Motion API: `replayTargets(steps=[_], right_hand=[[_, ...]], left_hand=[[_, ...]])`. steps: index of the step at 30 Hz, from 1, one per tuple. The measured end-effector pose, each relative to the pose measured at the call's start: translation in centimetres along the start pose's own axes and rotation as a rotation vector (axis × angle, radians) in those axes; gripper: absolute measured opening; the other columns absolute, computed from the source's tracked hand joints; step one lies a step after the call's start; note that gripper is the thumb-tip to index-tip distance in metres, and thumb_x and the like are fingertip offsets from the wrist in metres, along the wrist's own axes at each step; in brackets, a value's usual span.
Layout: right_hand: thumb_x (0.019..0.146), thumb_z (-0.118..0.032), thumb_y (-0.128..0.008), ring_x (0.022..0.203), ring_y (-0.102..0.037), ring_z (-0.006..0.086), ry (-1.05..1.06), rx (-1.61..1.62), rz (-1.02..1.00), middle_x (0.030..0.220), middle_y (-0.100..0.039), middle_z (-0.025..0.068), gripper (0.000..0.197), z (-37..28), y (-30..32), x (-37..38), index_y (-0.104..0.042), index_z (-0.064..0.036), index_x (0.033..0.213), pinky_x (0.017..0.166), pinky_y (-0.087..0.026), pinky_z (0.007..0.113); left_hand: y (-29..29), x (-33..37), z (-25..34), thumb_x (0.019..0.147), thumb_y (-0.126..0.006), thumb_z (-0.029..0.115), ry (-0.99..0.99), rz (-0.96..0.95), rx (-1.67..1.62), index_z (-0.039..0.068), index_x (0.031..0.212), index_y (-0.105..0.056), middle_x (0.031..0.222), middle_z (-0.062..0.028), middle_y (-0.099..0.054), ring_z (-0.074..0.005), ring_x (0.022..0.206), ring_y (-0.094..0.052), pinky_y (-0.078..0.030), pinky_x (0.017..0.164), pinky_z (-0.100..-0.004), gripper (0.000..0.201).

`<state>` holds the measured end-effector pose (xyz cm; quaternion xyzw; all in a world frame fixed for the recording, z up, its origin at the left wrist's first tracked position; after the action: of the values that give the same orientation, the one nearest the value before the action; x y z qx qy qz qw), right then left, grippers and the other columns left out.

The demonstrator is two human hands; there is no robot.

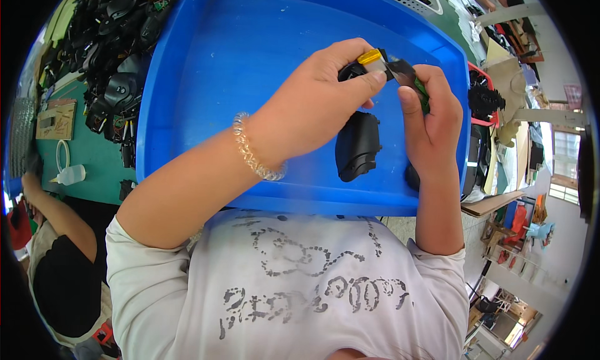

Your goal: The person assembles internal components of computer mice by hand, inserting batteries and circuit boards into plastic casings, using pliers to manipulate small parts.

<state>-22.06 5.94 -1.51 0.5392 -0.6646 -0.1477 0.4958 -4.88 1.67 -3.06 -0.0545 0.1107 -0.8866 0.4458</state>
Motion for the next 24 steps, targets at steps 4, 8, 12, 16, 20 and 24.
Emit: replayTargets(steps=[4,8,12,16,20,24], right_hand=[[0.083,-0.025,-0.064,0.056,-0.053,0.0259,0.170,-0.109,-0.014,0.071,-0.058,0.0109,0.022,-0.5,0.4,0.0,-0.058,-0.0041,0.088,0.053,-0.041,0.031],[0.086,-0.028,-0.061,0.053,-0.049,0.0208,0.244,0.082,0.083,0.066,-0.054,0.0069,0.023,-1.4,0.9,-0.3,-0.057,-0.0048,0.087,0.052,-0.038,0.029],[0.090,-0.031,-0.055,0.053,-0.044,0.0136,-0.056,0.313,-0.068,0.061,-0.048,0.0029,0.028,0.5,1.6,-0.2,-0.056,-0.0035,0.084,0.052,-0.038,0.027],[0.095,-0.034,-0.047,0.055,-0.040,0.0069,-0.223,0.769,-0.487,0.060,-0.044,0.0003,0.038,1.6,2.9,-0.2,-0.056,-0.0002,0.081,0.048,-0.033,0.023],[0.095,-0.041,-0.043,0.051,-0.038,0.0053,-0.267,1.145,-0.772,0.062,-0.047,0.0009,0.047,1.9,2.6,-0.6,-0.056,0.0014,0.080,0.044,-0.027,0.021],[0.094,-0.044,-0.043,0.045,-0.039,0.0068,-0.297,1.226,-0.843,0.062,-0.050,0.0027,0.050,2.2,2.8,-0.4,-0.057,0.0022,0.081,0.041,-0.028,0.022]], left_hand=[[0.5,0.8,-1.3,0.090,-0.055,0.024,0.066,0.062,0.006,0.006,0.097,-0.054,0.082,-0.0012,-0.056,-0.0075,0.076,-0.055,-0.044,0.068,-0.0232,0.019],[0.5,1.6,-2.0,0.090,-0.054,0.023,0.174,0.060,-0.069,0.005,0.101,-0.053,0.083,-0.0024,-0.057,-0.0096,0.078,-0.057,-0.046,0.063,-0.0253,0.021],[0.0,1.2,-0.4,0.091,-0.050,0.021,0.106,-0.013,-0.106,0.005,0.106,-0.050,0.086,-0.0067,-0.059,-0.0137,0.079,-0.059,-0.047,0.060,-0.0273,0.022],[0.5,0.8,0.4,0.093,-0.044,0.020,-0.010,-0.080,-0.165,0.004,0.109,-0.048,0.104,-0.0193,-0.057,-0.0211,0.081,-0.059,-0.049,0.059,-0.0308,0.024],[0.8,0.8,1.1,0.089,-0.048,0.028,-0.041,-0.178,-0.207,0.004,0.105,-0.047,0.118,-0.0254,-0.048,-0.0222,0.072,-0.058,-0.048,0.060,-0.0309,0.029],[0.4,0.2,1.1,0.087,-0.051,0.030,-0.057,-0.268,-0.149,0.004,0.100,-0.047,0.126,-0.0273,-0.041,-0.0218,0.072,-0.059,-0.048,0.057,-0.0305,0.029]])
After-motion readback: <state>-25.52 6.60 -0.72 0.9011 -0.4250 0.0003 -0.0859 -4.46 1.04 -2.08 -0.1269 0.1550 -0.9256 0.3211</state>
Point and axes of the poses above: each hand's wrist, its own x-axis towards the middle knuckle, its own y-axis out of the back of the hand, z = x × y, the point moved 1 cm from there along x, towards the middle knuckle
